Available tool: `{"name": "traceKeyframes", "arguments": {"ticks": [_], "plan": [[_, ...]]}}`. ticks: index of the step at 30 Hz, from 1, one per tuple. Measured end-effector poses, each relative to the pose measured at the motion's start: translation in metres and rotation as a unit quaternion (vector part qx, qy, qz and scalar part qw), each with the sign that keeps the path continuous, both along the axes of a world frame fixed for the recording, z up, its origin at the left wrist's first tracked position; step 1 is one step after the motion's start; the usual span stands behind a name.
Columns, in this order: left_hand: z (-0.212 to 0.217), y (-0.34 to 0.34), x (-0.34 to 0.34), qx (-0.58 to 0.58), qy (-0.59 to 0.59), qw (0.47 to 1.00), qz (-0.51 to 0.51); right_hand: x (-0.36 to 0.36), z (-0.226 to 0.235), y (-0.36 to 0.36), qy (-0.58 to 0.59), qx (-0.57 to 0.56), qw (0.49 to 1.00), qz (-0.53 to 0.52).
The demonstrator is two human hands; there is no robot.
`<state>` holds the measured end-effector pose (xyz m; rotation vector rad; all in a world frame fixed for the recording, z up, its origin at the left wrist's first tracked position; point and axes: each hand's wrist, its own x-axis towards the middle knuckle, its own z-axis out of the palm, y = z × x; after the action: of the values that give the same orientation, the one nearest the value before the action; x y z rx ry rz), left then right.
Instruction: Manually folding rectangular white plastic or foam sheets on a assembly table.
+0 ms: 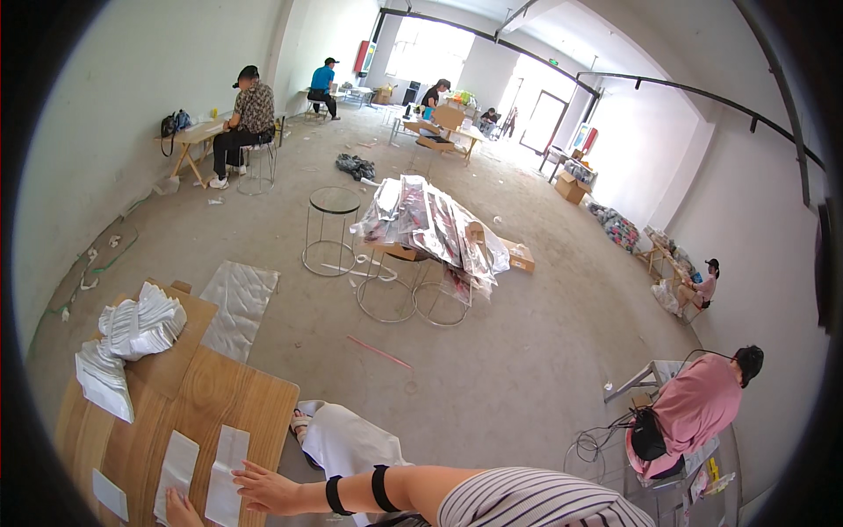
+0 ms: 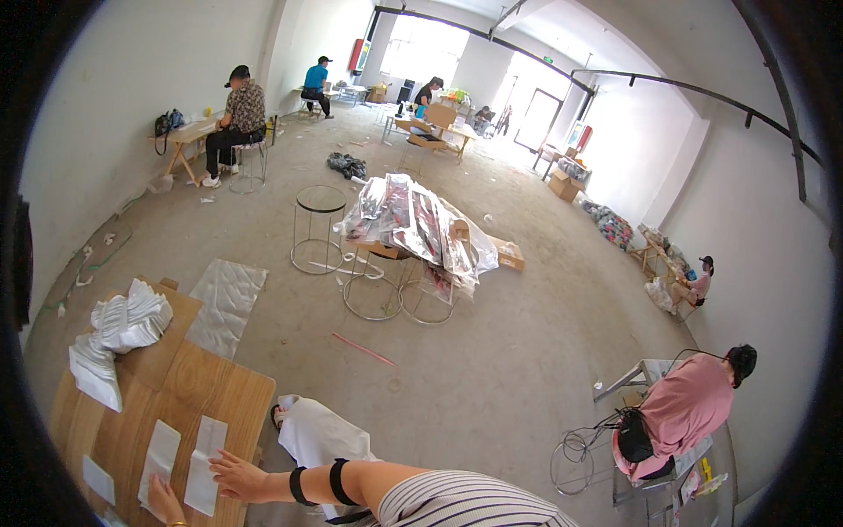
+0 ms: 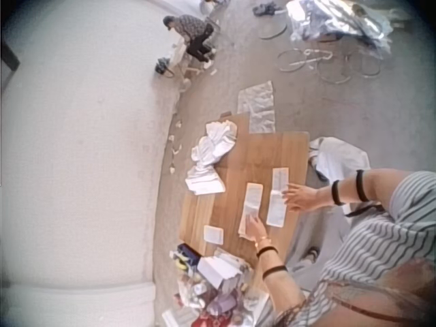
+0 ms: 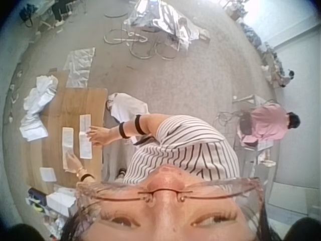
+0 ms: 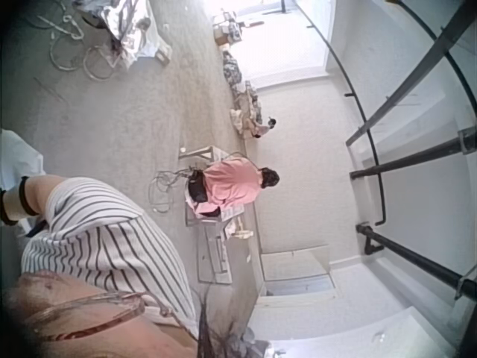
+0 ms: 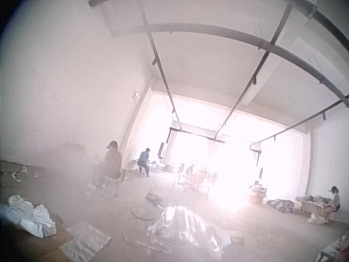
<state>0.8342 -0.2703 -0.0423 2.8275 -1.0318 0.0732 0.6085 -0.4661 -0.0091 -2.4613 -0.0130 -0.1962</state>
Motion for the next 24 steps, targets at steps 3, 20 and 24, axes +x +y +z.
{"name": "traceKeyframes", "arguments": {"ticks": [3,20,24], "plan": [[0.005,-0.003,-0.003,-0.005,-0.005,1.0,-0.009,0.001,-0.008,0.001,-0.055,0.004,0.998,-0.021],[0.007,-0.001,-0.006,0.007,-0.012,1.0,0.022,0.003,-0.013,0.008,-0.055,0.003,0.998,-0.014],[0.006,-0.009,-0.004,-0.02,0.012,1.0,0.011,0.0,-0.011,0.003,-0.045,0.007,0.999,-0.016]]}}
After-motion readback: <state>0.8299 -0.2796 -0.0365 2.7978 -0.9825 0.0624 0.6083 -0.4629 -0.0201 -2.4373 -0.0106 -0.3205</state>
